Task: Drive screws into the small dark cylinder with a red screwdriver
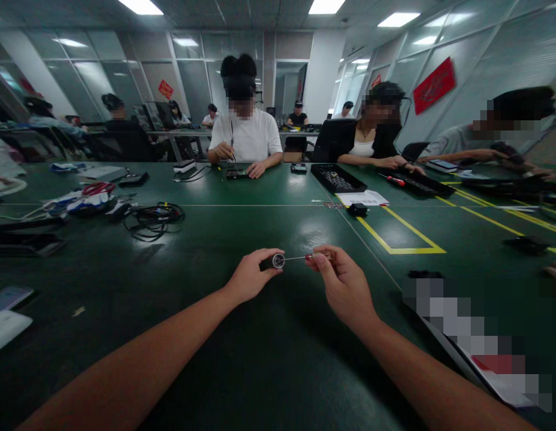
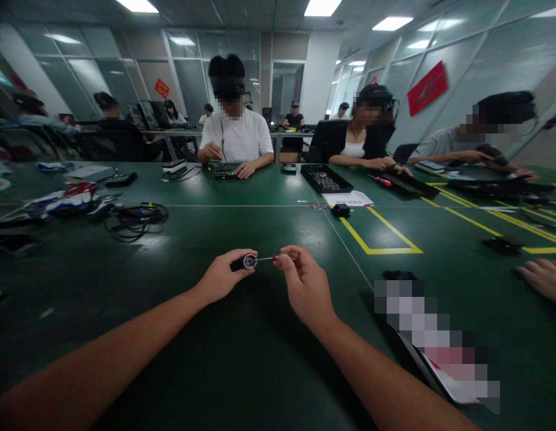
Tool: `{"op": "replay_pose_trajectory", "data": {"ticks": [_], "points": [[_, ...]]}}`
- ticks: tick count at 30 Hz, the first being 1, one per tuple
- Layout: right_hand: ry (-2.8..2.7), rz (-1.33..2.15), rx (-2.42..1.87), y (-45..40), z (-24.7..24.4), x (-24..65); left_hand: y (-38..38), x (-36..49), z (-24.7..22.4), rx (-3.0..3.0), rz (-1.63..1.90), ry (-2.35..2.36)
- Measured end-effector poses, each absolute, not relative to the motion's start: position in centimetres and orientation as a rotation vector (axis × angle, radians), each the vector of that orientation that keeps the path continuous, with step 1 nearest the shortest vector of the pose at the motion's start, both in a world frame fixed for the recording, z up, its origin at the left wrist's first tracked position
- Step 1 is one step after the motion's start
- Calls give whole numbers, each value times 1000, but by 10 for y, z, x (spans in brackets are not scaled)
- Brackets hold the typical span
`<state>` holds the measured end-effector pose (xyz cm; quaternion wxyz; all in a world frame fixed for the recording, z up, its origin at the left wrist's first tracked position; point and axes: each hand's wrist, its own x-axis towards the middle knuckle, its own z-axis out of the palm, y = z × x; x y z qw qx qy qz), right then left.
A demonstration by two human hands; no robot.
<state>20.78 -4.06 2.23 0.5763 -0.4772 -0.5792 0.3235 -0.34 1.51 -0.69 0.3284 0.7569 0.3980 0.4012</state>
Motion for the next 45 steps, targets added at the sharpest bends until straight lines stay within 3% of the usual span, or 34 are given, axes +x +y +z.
{"op": "replay_pose_trajectory", "data": {"ticks": [7,14,21,45], "points": [[-1480,553,-1246,-46,25,210,14,-4,-6,2058,1028,1087],[-1553,696,-1126,-50,27,209,13,-3,-4,2133,1054,1131],[-1411,567,-1293,-49,27,208,11,-2,-4,2201,1031,1115],[-1411,628,-1328,-44,23,208,12,-2,-5,2185,1042,1124]]}}
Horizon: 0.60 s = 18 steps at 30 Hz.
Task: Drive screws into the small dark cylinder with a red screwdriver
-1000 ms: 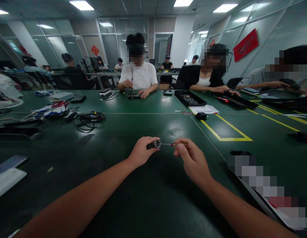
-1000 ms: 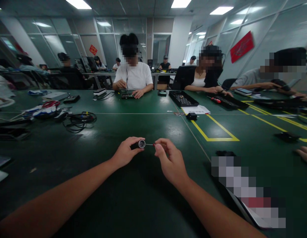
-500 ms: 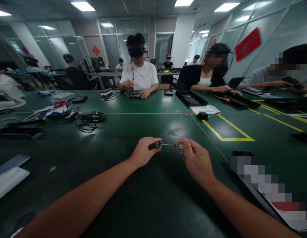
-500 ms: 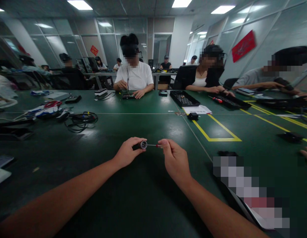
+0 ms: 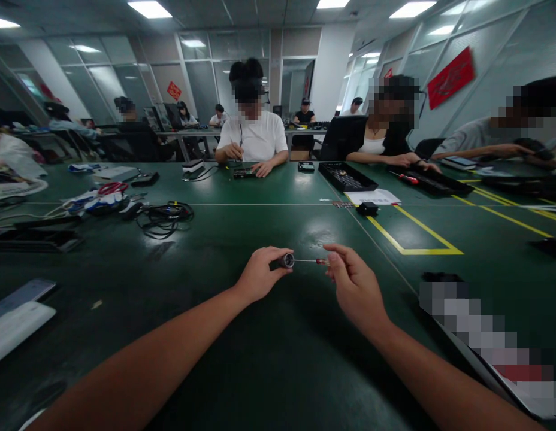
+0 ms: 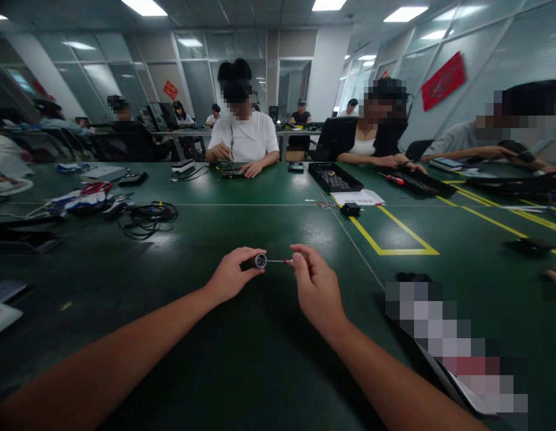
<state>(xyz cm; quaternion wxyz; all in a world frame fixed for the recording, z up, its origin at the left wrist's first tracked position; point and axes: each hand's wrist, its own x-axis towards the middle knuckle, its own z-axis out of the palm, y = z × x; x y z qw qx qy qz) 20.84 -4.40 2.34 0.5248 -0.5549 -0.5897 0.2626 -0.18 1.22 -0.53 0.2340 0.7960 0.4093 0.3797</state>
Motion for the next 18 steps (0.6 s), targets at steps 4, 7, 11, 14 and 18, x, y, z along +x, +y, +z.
{"op": "replay_pose_trajectory", "data": {"ticks": [4,7,11,14,18], "points": [[-1380,674,-1269,-44,23,208,11,-2,-3,2173,1032,1127],[-1384,700,-1275,-45,24,207,11,-2,-2,2182,1030,1119],[-1402,669,-1288,-45,25,207,11,-2,-3,2180,1033,1128],[-1410,649,-1314,-46,25,207,12,-2,-5,2183,1034,1131],[-1394,642,-1302,-45,24,207,12,-2,-5,2172,1038,1135]]}}
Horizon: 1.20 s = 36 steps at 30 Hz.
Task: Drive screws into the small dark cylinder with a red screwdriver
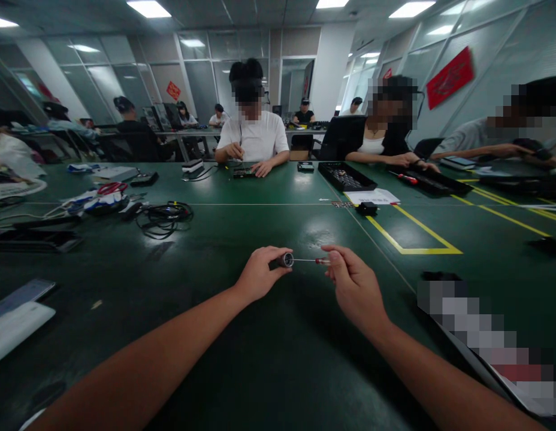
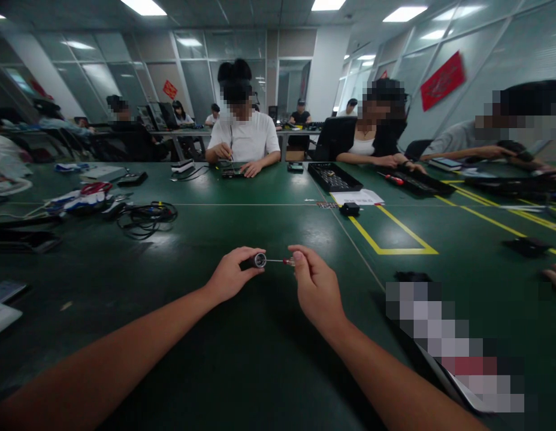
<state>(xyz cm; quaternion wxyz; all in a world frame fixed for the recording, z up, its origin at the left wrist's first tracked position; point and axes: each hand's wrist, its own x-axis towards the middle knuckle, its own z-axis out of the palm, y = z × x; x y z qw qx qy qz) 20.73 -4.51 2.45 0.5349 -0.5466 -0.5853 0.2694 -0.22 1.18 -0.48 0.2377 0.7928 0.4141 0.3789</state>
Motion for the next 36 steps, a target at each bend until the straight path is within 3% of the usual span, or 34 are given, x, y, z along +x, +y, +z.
{"op": "replay_pose_trajectory", "data": {"ticks": [17,23,36], "points": [[-1235,755,-1162,-37,19,207,8,-1,-1,2230,1025,1181],[-807,1274,-1070,-23,11,211,9,-7,8,2383,943,1201],[-1120,853,-1123,-27,14,210,12,-9,3,2378,814,1234]]}}
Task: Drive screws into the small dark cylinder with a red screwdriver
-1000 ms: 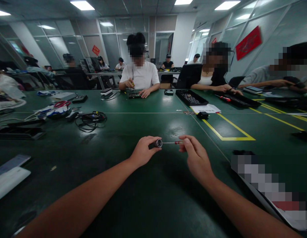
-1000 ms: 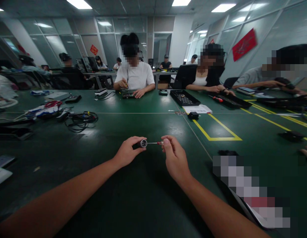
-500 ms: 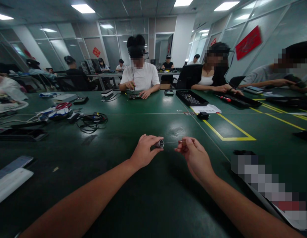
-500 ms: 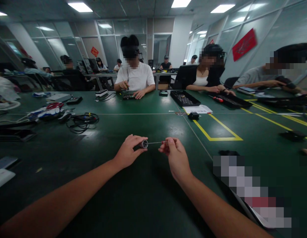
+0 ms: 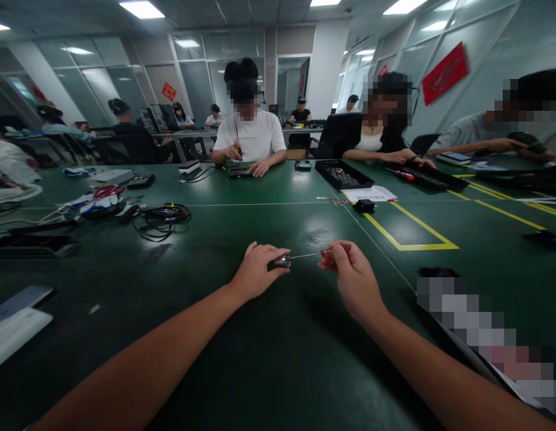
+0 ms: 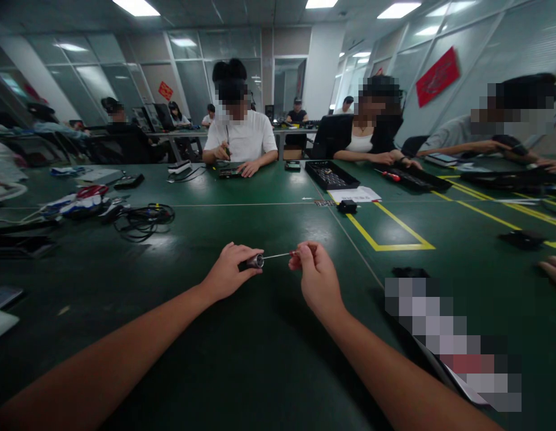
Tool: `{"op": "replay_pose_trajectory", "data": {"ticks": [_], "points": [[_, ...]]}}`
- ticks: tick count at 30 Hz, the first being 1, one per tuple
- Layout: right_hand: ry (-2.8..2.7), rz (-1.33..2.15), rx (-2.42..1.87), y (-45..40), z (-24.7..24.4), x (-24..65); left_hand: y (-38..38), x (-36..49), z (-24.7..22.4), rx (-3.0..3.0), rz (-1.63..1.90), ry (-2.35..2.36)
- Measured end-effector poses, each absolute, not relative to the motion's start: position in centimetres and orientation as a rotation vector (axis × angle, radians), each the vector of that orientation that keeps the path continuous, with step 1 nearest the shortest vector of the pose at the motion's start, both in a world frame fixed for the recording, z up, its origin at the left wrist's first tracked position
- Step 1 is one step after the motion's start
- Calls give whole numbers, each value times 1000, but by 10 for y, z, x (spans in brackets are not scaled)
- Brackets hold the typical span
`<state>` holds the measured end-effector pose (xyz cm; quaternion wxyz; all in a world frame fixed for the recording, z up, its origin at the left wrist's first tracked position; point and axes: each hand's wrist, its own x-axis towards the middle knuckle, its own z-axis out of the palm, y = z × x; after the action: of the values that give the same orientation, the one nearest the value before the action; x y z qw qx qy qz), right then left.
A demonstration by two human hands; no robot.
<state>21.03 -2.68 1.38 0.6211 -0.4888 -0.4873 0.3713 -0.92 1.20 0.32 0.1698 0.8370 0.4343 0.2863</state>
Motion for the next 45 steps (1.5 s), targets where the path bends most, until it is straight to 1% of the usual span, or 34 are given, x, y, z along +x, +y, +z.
{"op": "replay_pose_trajectory", "data": {"ticks": [6,15,23,29,36,45], "points": [[-1344,677,-1252,-34,16,212,13,-9,2,2408,743,1236],[-1381,564,-1340,-35,21,213,13,-8,1,2406,675,1241],[-1287,576,-1346,-32,21,214,13,-8,11,2211,820,1246],[-1230,595,-1343,-32,25,214,14,-10,22,2152,801,1232],[-1201,616,-1287,-34,26,214,14,-7,37,2050,641,1395],[-1195,617,-1254,-34,28,212,19,1,28,2456,234,1273]]}}
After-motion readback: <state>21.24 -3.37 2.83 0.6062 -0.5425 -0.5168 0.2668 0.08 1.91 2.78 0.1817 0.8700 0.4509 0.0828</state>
